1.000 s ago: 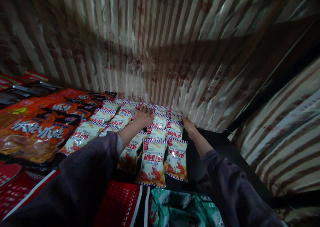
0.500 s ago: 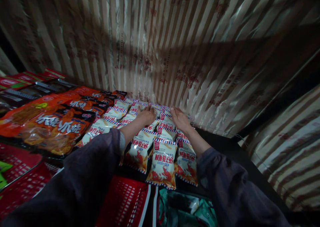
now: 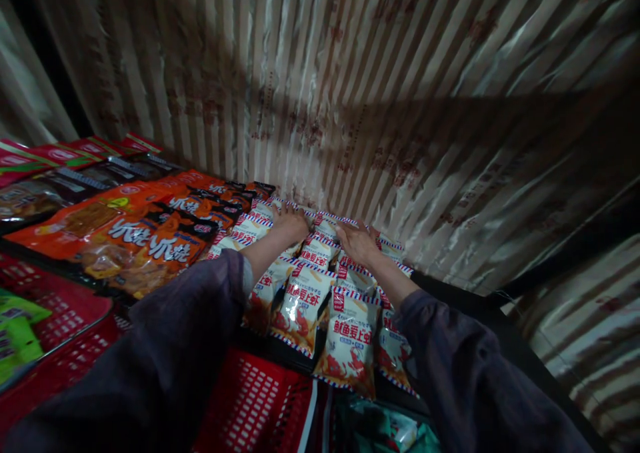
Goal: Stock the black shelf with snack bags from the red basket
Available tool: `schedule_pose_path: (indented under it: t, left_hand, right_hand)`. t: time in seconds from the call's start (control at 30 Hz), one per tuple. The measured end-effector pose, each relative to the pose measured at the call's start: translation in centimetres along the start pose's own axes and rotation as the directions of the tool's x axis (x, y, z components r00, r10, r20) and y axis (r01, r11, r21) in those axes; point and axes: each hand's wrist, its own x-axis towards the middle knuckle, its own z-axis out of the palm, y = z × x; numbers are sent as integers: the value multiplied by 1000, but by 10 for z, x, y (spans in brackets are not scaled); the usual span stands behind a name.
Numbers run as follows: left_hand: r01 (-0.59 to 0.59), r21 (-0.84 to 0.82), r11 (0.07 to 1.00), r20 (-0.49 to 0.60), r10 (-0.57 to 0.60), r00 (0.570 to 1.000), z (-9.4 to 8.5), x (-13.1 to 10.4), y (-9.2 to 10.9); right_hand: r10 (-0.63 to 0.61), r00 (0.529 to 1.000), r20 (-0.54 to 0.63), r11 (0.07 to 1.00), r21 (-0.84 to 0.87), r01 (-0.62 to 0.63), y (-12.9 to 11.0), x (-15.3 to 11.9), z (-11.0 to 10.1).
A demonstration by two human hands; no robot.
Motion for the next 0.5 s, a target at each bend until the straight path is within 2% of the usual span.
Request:
schedule_pose_path:
  t: [0.1,0.3,0.4,0.5]
  left_hand:
    - [-12,37,999,73,9,997,0,2,-7]
    - [-30,94,995,56,25,998,3,1,-12]
    - [-50,95,994,40,46,998,5,0,-14]
    - [-58,108,992,30,55,998,6,-2,-15]
  right_hand:
    - [-20,1000,12,1000,11,20,-14,9,6]
    - [-84,987,140,996,4,85,-51,23,10]
    - [-91,987,133,996,9,90,-53,22,4]
    - [-94,994,47,996,7,94,-40,14,-6]
